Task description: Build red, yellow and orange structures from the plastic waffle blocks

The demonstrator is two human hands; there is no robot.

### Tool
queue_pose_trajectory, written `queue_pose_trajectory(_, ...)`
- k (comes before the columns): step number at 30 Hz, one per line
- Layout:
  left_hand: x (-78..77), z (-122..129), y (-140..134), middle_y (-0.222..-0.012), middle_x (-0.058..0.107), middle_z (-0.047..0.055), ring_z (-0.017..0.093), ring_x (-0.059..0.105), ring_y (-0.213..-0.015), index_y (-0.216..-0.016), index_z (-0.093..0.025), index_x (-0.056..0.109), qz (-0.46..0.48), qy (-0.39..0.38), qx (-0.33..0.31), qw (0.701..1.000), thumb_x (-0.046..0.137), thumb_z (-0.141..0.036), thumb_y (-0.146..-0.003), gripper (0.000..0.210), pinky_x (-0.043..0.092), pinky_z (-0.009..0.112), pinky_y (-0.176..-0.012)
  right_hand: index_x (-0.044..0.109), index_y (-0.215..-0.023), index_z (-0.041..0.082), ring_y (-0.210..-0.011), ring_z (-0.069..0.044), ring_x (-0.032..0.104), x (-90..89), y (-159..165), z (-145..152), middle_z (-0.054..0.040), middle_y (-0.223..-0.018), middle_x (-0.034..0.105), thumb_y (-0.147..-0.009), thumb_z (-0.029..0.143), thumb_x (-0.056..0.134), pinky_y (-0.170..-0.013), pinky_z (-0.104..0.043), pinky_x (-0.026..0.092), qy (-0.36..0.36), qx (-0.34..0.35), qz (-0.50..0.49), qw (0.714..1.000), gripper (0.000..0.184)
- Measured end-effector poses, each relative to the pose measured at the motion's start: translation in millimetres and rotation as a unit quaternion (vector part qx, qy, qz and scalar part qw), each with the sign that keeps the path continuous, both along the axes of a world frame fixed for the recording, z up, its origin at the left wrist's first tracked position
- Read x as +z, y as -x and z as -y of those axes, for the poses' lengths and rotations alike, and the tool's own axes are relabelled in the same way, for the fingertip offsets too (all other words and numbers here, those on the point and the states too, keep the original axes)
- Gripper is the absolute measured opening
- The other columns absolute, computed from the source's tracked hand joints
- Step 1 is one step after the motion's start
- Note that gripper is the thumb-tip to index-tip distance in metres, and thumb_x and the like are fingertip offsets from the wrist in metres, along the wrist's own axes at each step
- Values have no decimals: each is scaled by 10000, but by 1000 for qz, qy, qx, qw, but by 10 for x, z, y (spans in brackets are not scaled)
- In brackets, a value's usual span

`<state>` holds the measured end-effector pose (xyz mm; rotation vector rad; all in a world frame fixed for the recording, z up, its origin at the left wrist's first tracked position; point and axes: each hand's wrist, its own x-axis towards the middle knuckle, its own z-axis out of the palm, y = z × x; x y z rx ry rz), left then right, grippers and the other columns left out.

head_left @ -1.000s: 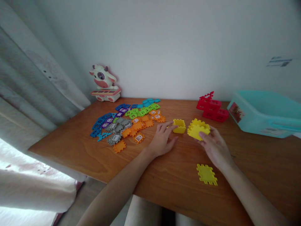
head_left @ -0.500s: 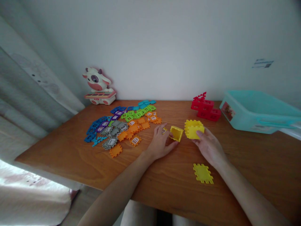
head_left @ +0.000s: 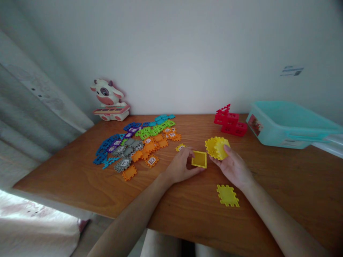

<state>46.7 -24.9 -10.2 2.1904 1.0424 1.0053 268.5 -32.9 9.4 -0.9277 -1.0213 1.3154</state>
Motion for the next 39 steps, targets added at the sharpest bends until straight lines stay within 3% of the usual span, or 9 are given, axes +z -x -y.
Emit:
queue_pose_trajectory(2,-7,4,3,-1239,656,111,253,661,-1108,-1195,-225,498,15,41,20,999,791,-501,-788,572,552,439,-965,692,-1083,296,-1233,-311,653,11,29,13,-59,-1249,739,-802,603,734,-957,-479,601,-6,7,-5,1000,418)
queue_pose_trajectory(7,-6,-4,5,-1397,596,116,272,616,-1238,-1422,-258,397,20,99,-4,995,833,-497,-742,842,511,462,-1059,653,-1253,313,-1267,-290,635,0,63,45,-58,-1352,690,-758,535,815,-1061,-474,538,-44,10,60,997,566)
queue_pose_trajectory(10,-15,-10,-1,-1314,644,101,274,640,-1189,-1321,-245,490,29,133,-5,991,861,-503,-702,766,518,468,-1043,629,-1282,330,-1289,-278,619,10,68,71,-48,-1413,650,-733,461,856,-1086,-466,524,-67,7,81,994,608)
queue_pose_trajectory(15,-79,-16,-12,-1340,605,108,254,641,-1198,-1260,-251,432,215,196,-114,950,836,-367,-757,656,536,448,-1006,619,-1264,310,-1254,-281,636,60,68,111,-69,-1375,664,-726,433,873,-1076,-483,532,-101,28,102,989,608)
queue_pose_trajectory(17,-81,-7,-11,-1349,585,112,260,624,-1216,-1280,-251,429,249,205,-127,938,831,-335,-766,658,523,447,-1013,611,-1253,308,-1245,-272,637,63,67,117,-72,-1356,669,-728,410,879,-1070,-470,536,-115,26,92,989,599)
queue_pose_trajectory(22,28,51,12,-1203,610,78,248,633,-1085,-1260,-244,441,232,276,-125,924,866,-372,-735,688,527,396,-915,612,-1155,307,-1213,-255,640,39,46,123,-58,-1272,683,-703,349,903,-1052,-437,545,-125,9,72,989,539)
queue_pose_trajectory(26,96,57,43,-1135,591,47,206,626,-992,-1175,-251,398,244,295,-115,917,875,-389,-729,667,518,339,-830,584,-1196,318,-1223,-261,637,38,16,133,-63,-1291,668,-718,362,891,-1065,-454,534,-121,22,84,989,570)
queue_pose_trajectory(35,76,-56,138,-1187,630,65,239,616,-1109,-1163,-228,539,267,332,-128,896,887,-335,-707,583,477,395,-988,529,-1170,304,-1166,-264,667,-7,44,179,-71,-1219,674,-788,423,819,-1000,-444,571,-119,69,123,983,494)
queue_pose_trajectory(39,63,-30,124,-1196,629,73,239,615,-1100,-1215,-225,507,255,340,-132,895,857,-357,-745,601,477,396,-977,455,-1283,317,-1162,-262,667,-73,139,225,-89,-1284,640,-826,453,769,-965,-449,592,-102,82,153,979,572)
